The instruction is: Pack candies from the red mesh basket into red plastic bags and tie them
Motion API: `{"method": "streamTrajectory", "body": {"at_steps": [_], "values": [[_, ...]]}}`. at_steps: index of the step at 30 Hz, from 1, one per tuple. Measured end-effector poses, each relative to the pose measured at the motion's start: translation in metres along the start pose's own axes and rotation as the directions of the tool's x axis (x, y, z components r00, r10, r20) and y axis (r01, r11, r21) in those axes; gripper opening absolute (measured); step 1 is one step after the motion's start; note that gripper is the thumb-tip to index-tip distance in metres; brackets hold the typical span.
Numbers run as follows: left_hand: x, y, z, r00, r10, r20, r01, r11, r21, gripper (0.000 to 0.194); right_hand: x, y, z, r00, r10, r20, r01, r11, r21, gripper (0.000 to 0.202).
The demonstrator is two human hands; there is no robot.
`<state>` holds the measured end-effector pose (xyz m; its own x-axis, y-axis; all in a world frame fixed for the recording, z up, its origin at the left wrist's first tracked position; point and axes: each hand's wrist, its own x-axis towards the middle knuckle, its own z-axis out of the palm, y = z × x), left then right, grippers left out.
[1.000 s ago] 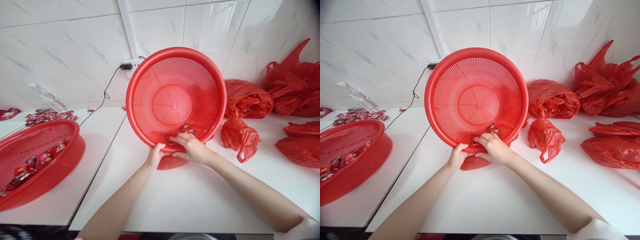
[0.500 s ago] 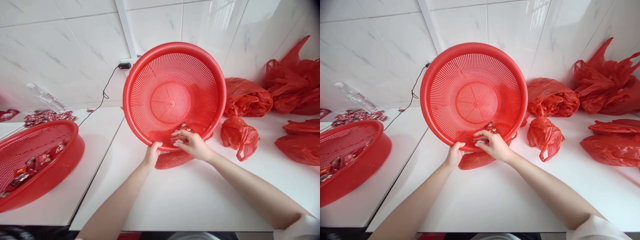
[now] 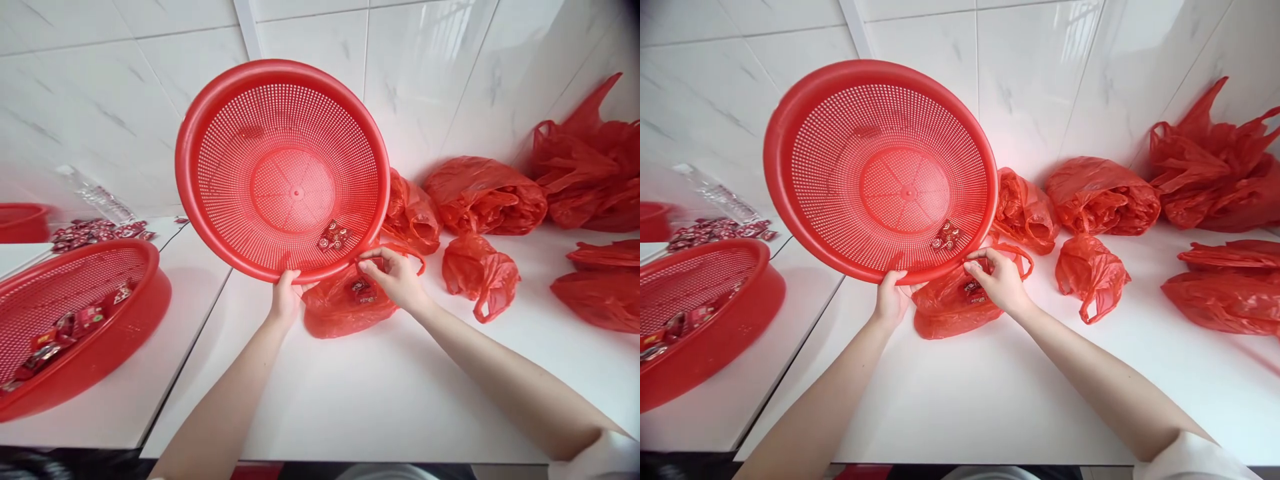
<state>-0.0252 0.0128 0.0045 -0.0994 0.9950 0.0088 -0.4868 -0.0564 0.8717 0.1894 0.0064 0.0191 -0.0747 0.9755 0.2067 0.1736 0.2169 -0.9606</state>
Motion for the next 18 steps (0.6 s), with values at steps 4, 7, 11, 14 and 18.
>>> {"method": "streamTrajectory", "body": {"at_steps": [4, 7, 11, 14, 18], "values": [[-0.002, -0.001, 0.001, 1.000, -0.018, 0.006, 0.018, 1.000, 0.016, 0.021, -0.001, -0.007, -0.009, 0.908, -0.396, -0.139, 0.339, 0.887, -0.312, 0.016], [-0.009, -0.003, 0.007, 0.994, -0.081, 0.068, 0.079, 0.997, 0.023, 0.024, -0.002, -0.011, -0.012, 0.853, -0.522, 0.009, 0.443, 0.714, -0.543, 0.019], [-0.024, -0.010, 0.016, 0.956, -0.223, 0.188, 0.217, 0.975, 0.052, 0.031, -0.002, -0.003, -0.010, 0.863, -0.456, 0.217, 0.447, 0.488, -0.750, 0.051], [-0.031, -0.015, 0.020, 0.930, -0.280, 0.236, 0.272, 0.960, 0.069, 0.033, -0.002, 0.002, -0.009, 0.881, -0.350, 0.320, 0.459, 0.462, -0.759, 0.065], [-0.030, -0.016, 0.019, 0.935, -0.272, 0.229, 0.266, 0.962, 0.058, 0.034, -0.002, 0.001, -0.010, 0.781, -0.368, 0.505, 0.624, 0.492, -0.607, 0.056]]}}
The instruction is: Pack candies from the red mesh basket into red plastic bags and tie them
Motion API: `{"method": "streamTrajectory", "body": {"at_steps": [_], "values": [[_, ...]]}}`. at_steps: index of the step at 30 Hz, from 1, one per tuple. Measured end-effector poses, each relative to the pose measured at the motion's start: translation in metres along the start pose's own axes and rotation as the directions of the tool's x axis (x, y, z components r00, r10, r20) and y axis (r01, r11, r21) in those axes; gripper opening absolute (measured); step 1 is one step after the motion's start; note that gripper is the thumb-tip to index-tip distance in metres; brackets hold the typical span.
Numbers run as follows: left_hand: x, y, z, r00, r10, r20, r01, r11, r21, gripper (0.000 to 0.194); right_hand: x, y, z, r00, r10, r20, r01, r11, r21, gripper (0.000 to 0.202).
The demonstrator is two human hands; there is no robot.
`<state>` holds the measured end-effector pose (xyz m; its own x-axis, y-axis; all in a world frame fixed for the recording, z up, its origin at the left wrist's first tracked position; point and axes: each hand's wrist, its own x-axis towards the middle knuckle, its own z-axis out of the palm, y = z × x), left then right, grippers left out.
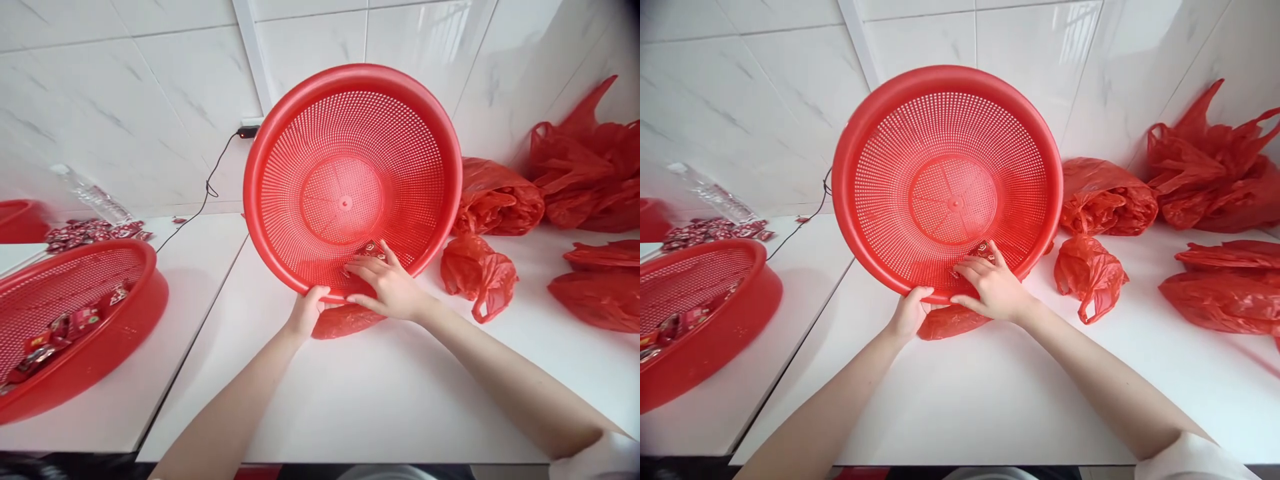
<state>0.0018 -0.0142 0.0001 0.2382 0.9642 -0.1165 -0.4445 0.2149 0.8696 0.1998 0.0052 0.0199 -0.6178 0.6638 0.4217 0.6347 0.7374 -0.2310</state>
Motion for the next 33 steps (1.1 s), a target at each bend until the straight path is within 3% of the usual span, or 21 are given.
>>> {"method": "streamTrajectory", "body": {"at_steps": [2, 5, 10, 12, 15, 17, 23, 25, 29, 31, 33], "values": [[0.002, 0.002, -0.002, 1.000, 0.027, 0.000, -0.027, 1.000, -0.005, 0.035, 0.000, 0.000, -0.001, 0.999, -0.054, 0.000, 0.054, 0.997, 0.046, 0.055], [0.003, 0.004, -0.003, 0.999, 0.035, -0.004, -0.035, 0.999, -0.001, 0.034, 0.001, -0.001, -0.001, 0.999, -0.039, 0.001, 0.039, 0.994, 0.106, 0.051], [0.005, 0.002, -0.005, 0.998, -0.015, -0.056, 0.015, 1.000, 0.011, 0.032, 0.001, -0.005, -0.002, 1.000, 0.006, -0.023, 0.002, 0.947, 0.323, 0.027], [0.006, 0.003, -0.007, 0.997, -0.005, -0.076, 0.006, 1.000, 0.015, 0.031, 0.003, -0.008, -0.003, 0.993, 0.113, -0.039, -0.075, 0.842, 0.534, 0.022], [0.009, 0.007, -0.011, 0.994, 0.055, -0.090, -0.054, 0.999, 0.005, 0.030, 0.006, -0.011, -0.007, 0.946, 0.320, 0.056, -0.218, 0.496, 0.841, 0.025], [0.011, 0.011, -0.013, 0.990, 0.095, -0.107, -0.096, 0.995, -0.009, 0.027, 0.008, -0.012, -0.009, 0.914, 0.382, 0.139, -0.271, 0.319, 0.908, 0.028], [0.013, 0.023, -0.017, 0.978, 0.147, -0.148, -0.151, 0.988, -0.014, 0.020, 0.010, -0.013, -0.012, 0.892, 0.410, 0.192, -0.316, 0.260, 0.912, 0.033], [0.015, 0.024, -0.020, 0.974, 0.164, -0.155, -0.167, 0.986, -0.006, 0.018, 0.010, -0.012, -0.010, 0.867, 0.451, 0.213, -0.315, 0.164, 0.935, 0.030], [0.018, 0.023, -0.025, 0.958, 0.216, -0.188, -0.217, 0.976, 0.018, 0.014, 0.011, -0.008, -0.005, 0.771, 0.531, 0.351, -0.307, -0.173, 0.936, 0.028], [0.019, 0.022, -0.026, 0.947, 0.234, -0.220, -0.232, 0.972, 0.034, 0.013, 0.012, -0.006, -0.003, 0.752, 0.522, 0.402, -0.328, -0.232, 0.916, 0.034], [0.019, 0.022, -0.026, 0.943, 0.238, -0.233, -0.234, 0.971, 0.045, 0.013, 0.012, -0.005, -0.003, 0.756, 0.505, 0.416, -0.346, -0.232, 0.909, 0.039]]}}
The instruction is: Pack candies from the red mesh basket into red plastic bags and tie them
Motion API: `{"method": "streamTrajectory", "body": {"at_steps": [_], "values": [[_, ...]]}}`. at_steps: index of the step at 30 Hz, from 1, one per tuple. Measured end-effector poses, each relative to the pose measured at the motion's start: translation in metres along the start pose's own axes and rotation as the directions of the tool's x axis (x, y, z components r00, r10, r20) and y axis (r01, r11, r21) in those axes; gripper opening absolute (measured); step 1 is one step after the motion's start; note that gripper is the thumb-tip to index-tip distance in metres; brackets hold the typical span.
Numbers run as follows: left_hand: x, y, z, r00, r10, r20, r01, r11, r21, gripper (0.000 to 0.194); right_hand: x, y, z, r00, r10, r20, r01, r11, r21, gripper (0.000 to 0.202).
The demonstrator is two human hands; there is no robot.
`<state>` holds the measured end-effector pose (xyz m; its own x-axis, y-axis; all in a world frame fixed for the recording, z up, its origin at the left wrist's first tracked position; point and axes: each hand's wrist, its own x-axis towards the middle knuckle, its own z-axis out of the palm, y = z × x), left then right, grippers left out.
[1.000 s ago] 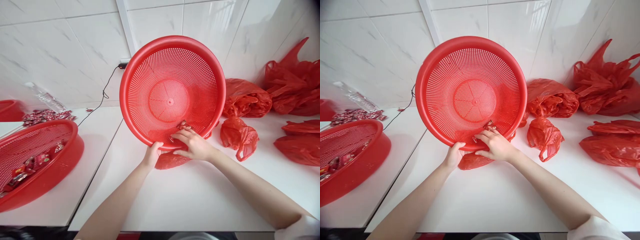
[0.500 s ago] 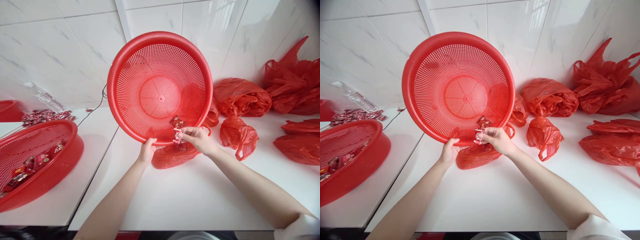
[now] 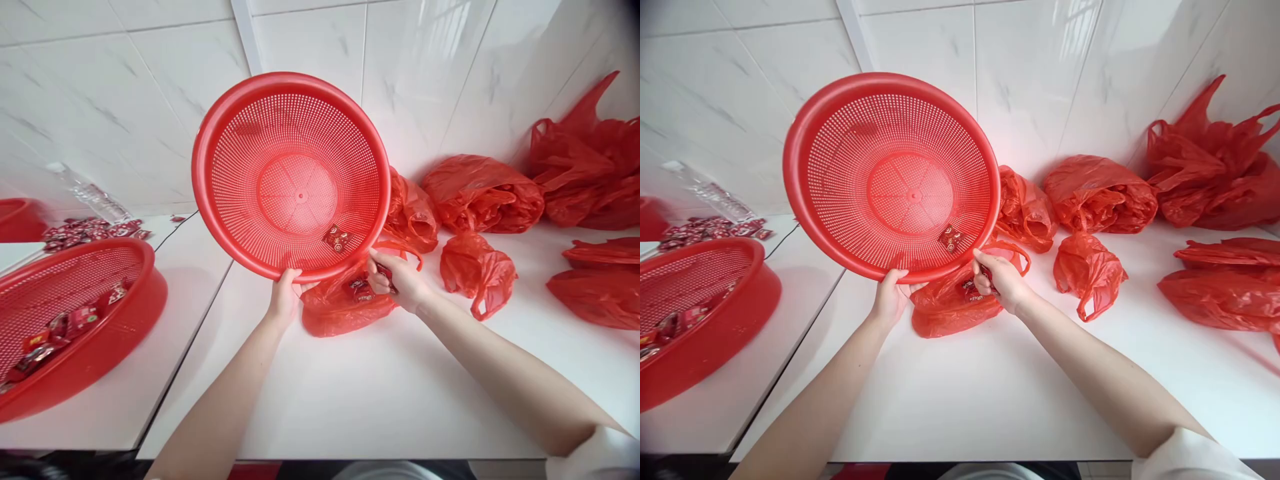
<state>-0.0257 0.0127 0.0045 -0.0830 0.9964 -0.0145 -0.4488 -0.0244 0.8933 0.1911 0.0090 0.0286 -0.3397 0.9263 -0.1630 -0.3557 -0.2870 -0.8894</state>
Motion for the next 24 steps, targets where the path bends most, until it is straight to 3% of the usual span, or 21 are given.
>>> {"method": "streamTrajectory", "body": {"at_steps": [9, 14, 18, 21, 23, 24], "values": [[-0.004, 0.003, 0.006, 0.998, -0.042, 0.042, 0.042, 0.999, -0.001, 0.016, -0.006, -0.008, -0.002, 0.990, 0.039, 0.132, -0.043, 0.999, 0.029, 0.064], [-0.001, 0.002, 0.004, 1.000, -0.017, -0.023, 0.017, 1.000, -0.002, 0.013, -0.003, -0.006, -0.003, 0.998, 0.050, 0.032, -0.051, 0.998, 0.024, 0.067], [0.003, -0.001, 0.000, 1.000, -0.005, -0.013, 0.005, 1.000, -0.009, 0.014, 0.001, -0.004, -0.003, 0.997, 0.002, -0.079, -0.013, 0.989, -0.145, 0.061], [0.006, -0.001, -0.002, 0.998, 0.025, -0.052, -0.026, 0.999, -0.021, 0.018, -0.003, -0.007, -0.002, 0.998, -0.054, -0.021, 0.040, 0.906, -0.422, 0.050], [0.006, -0.001, -0.002, 0.996, 0.040, -0.074, -0.042, 0.999, -0.022, 0.019, -0.010, -0.011, -0.001, 0.977, -0.215, -0.001, 0.167, 0.764, -0.624, 0.040], [0.005, 0.000, -0.002, 0.996, 0.040, -0.079, -0.041, 0.999, -0.020, 0.019, -0.013, -0.013, 0.000, 0.942, -0.336, 0.017, 0.247, 0.656, -0.714, 0.035]]}}
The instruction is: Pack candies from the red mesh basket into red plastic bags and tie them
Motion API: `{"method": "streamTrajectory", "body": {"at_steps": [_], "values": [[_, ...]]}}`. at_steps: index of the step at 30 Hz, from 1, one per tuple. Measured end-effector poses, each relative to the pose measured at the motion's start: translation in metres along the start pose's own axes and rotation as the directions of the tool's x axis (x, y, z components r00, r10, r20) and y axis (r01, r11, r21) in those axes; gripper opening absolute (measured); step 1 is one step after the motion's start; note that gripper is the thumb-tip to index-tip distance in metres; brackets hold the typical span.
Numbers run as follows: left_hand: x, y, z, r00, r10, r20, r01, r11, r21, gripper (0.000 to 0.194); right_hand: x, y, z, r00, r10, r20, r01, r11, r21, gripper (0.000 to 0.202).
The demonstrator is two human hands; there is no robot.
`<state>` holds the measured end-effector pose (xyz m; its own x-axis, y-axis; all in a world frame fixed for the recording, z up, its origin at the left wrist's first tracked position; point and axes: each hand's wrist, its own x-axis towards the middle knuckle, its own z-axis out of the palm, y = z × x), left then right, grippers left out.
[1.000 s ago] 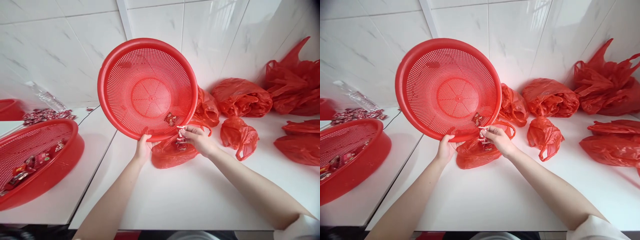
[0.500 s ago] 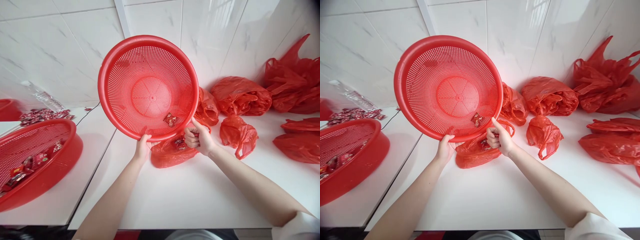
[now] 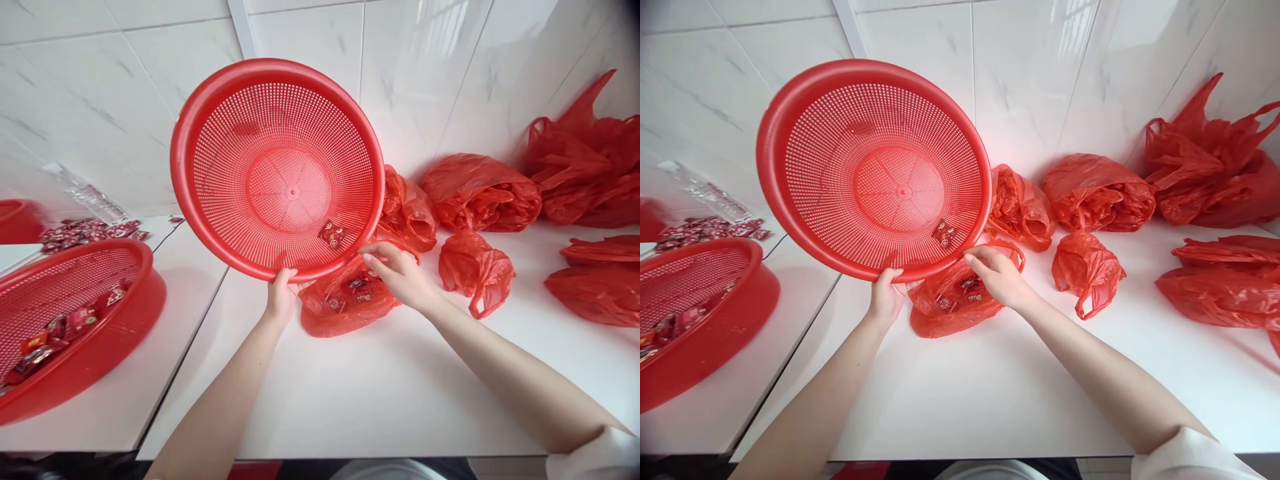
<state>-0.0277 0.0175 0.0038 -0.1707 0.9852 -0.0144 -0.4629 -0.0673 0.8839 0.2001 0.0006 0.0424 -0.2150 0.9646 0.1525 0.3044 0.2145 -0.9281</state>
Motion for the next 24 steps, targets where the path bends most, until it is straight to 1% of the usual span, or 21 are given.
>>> {"method": "streamTrajectory", "body": {"at_steps": [1, 2, 3, 4, 5, 6, 8, 9, 11, 13, 14, 15, 16, 18, 19, 20, 21, 22, 24], "values": [[-0.002, 0.001, 0.001, 1.000, -0.012, 0.004, 0.012, 1.000, 0.003, 0.019, -0.002, -0.002, -0.001, 0.991, -0.118, -0.064, 0.109, 0.986, -0.125, 0.032], [-0.004, 0.001, 0.002, 0.999, -0.030, 0.016, 0.030, 1.000, 0.006, 0.019, -0.004, -0.004, -0.002, 0.965, -0.242, -0.102, 0.210, 0.944, -0.253, 0.030], [-0.006, 0.002, 0.004, 0.998, -0.050, 0.036, 0.049, 0.999, 0.008, 0.019, -0.005, -0.005, -0.002, 0.928, -0.357, -0.105, 0.296, 0.879, -0.375, 0.029], [-0.010, 0.002, 0.006, 0.995, -0.071, 0.064, 0.071, 0.997, 0.011, 0.020, -0.005, -0.004, -0.002, 0.892, -0.444, -0.079, 0.354, 0.798, -0.488, 0.031], [-0.013, 0.001, 0.008, 0.990, -0.096, 0.100, 0.095, 0.995, 0.014, 0.022, -0.005, -0.002, -0.001, 0.866, -0.498, -0.036, 0.384, 0.711, -0.588, 0.035], [-0.016, -0.001, 0.010, 0.983, -0.123, 0.139, 0.121, 0.992, 0.020, 0.025, -0.004, 0.002, 0.000, 0.851, -0.525, 0.004, 0.390, 0.627, -0.674, 0.042], [-0.022, -0.005, 0.013, 0.966, -0.167, 0.197, 0.162, 0.986, 0.042, 0.027, -0.001, 0.012, 0.002, 0.850, -0.523, 0.067, 0.361, 0.485, -0.797, 0.063], [-0.025, -0.008, 0.014, 0.959, -0.188, 0.214, 0.180, 0.982, 0.058, 0.026, 0.001, 0.018, 0.002, 0.860, -0.502, 0.093, 0.345, 0.437, -0.831, 0.071], [-0.028, -0.013, 0.015, 0.951, -0.213, 0.223, 0.198, 0.976, 0.090, 0.022, 0.003, 0.027, 0.001, 0.886, -0.436, 0.157, 0.346, 0.398, -0.849, 0.078], [-0.029, -0.016, 0.015, 0.950, -0.222, 0.221, 0.202, 0.973, 0.108, 0.021, 0.003, 0.029, -0.002, 0.902, -0.360, 0.239, 0.387, 0.429, -0.816, 0.078], [-0.029, -0.016, 0.014, 0.949, -0.225, 0.222, 0.204, 0.973, 0.111, 0.022, 0.003, 0.028, -0.004, 0.903, -0.327, 0.280, 0.412, 0.469, -0.781, 0.078], [-0.028, -0.016, 0.013, 0.950, -0.223, 0.221, 0.203, 0.973, 0.111, 0.024, 0.002, 0.025, -0.006, 0.899, -0.299, 0.319, 0.434, 0.528, -0.730, 0.074], [-0.026, -0.016, 0.012, 0.952, -0.217, 0.217, 0.197, 0.974, 0.109, 0.026, 0.002, 0.021, -0.008, 0.895, -0.279, 0.349, 0.446, 0.606, -0.659, 0.068], [-0.022, -0.015, 0.009, 0.960, -0.198, 0.197, 0.180, 0.978, 0.105, 0.029, 0.001, 0.012, -0.008, 0.900, -0.253, 0.356, 0.404, 0.793, -0.456, 0.050], [-0.019, -0.014, 0.008, 0.965, -0.188, 0.183, 0.171, 0.980, 0.103, 0.028, 0.000, 0.008, -0.007, 0.915, -0.235, 0.328, 0.343, 0.882, -0.324, 0.042], [-0.017, -0.012, 0.006, 0.970, -0.176, 0.168, 0.161, 0.982, 0.099, 0.027, 0.001, 0.005, -0.006, 0.937, -0.199, 0.287, 0.255, 0.951, -0.175, 0.036], [-0.014, -0.011, 0.005, 0.975, -0.161, 0.152, 0.148, 0.985, 0.092, 0.024, 0.001, 0.004, -0.004, 0.960, -0.141, 0.244, 0.150, 0.988, -0.020, 0.033], [-0.012, -0.010, 0.003, 0.980, -0.144, 0.134, 0.134, 0.987, 0.084, 0.022, 0.002, 0.003, -0.003, 0.974, -0.070, 0.213, 0.043, 0.991, 0.127, 0.032], [-0.009, -0.006, 0.001, 0.988, -0.116, 0.098, 0.110, 0.992, 0.065, 0.017, 0.003, 0.003, -0.002, 0.978, 0.055, 0.199, -0.127, 0.920, 0.370, 0.034]]}}
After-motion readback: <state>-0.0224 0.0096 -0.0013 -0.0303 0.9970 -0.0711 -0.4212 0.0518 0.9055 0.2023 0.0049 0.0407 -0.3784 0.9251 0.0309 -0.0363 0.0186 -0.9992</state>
